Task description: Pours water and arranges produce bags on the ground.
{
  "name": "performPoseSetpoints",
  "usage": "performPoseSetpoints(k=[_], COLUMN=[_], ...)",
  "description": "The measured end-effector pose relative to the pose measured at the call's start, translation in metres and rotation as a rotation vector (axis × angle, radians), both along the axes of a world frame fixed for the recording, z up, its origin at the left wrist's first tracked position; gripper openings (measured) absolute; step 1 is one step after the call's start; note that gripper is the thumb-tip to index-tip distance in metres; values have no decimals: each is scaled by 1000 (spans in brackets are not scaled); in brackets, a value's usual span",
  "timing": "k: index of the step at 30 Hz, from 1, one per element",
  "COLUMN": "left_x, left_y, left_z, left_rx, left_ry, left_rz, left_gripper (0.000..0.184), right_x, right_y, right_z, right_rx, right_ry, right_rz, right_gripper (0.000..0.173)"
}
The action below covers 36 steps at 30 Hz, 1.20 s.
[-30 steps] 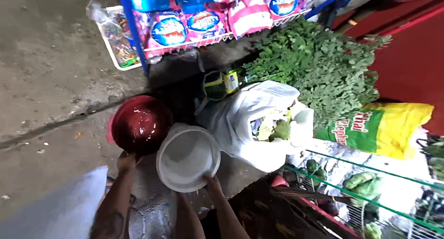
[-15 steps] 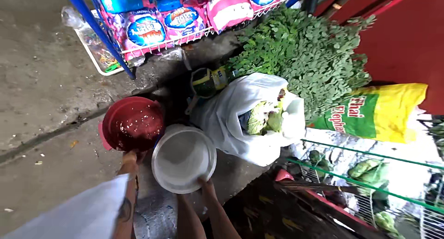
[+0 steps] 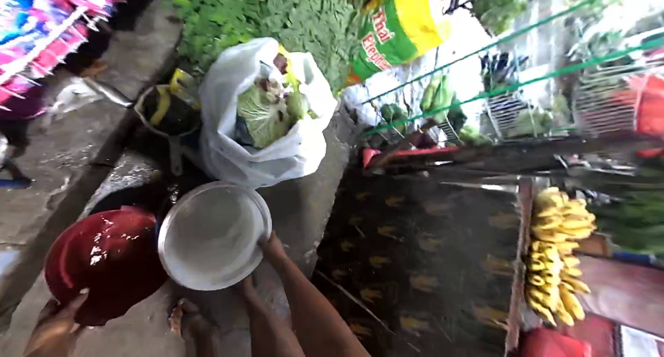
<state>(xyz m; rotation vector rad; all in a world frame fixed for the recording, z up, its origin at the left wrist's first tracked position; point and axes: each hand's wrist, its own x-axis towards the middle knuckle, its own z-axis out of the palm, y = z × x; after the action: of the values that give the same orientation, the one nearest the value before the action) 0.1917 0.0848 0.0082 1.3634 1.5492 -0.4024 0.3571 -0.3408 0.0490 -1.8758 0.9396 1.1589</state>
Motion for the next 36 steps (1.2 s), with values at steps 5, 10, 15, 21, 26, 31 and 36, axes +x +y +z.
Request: performPoseSetpoints(k=[5,10,15,21,26,31,36], left_x=[26,125,184,246,300,375,455], left_y=[51,45,40,-1,-74,-165,-219], left_z=[-27,19,45,105,198,280,252], left_rx=[386,384,431,367,318,268,278], left_ry=[262,275,180,144,-253,-435,-325], left_rz=[-780,-870,-1043,-1149,-1159,-1062,-907], left_gripper=[53,40,35,67,47,53,101], right_x=[-11,-32,-34,-18,57,207,340], right_y=[-10,-14,-12,-21,-47,-63,-49], right_z=[-5,-9,-10,14,112,179,155], right_rx=[117,105,104,-34,-200,-148,-13], right_ry=[-36,-50,-70,-16,-500,-784,-494], right_rz=[-144,-297,-353,-25,-171,-298,-232], right_gripper=[70,64,64,76,52,54,97])
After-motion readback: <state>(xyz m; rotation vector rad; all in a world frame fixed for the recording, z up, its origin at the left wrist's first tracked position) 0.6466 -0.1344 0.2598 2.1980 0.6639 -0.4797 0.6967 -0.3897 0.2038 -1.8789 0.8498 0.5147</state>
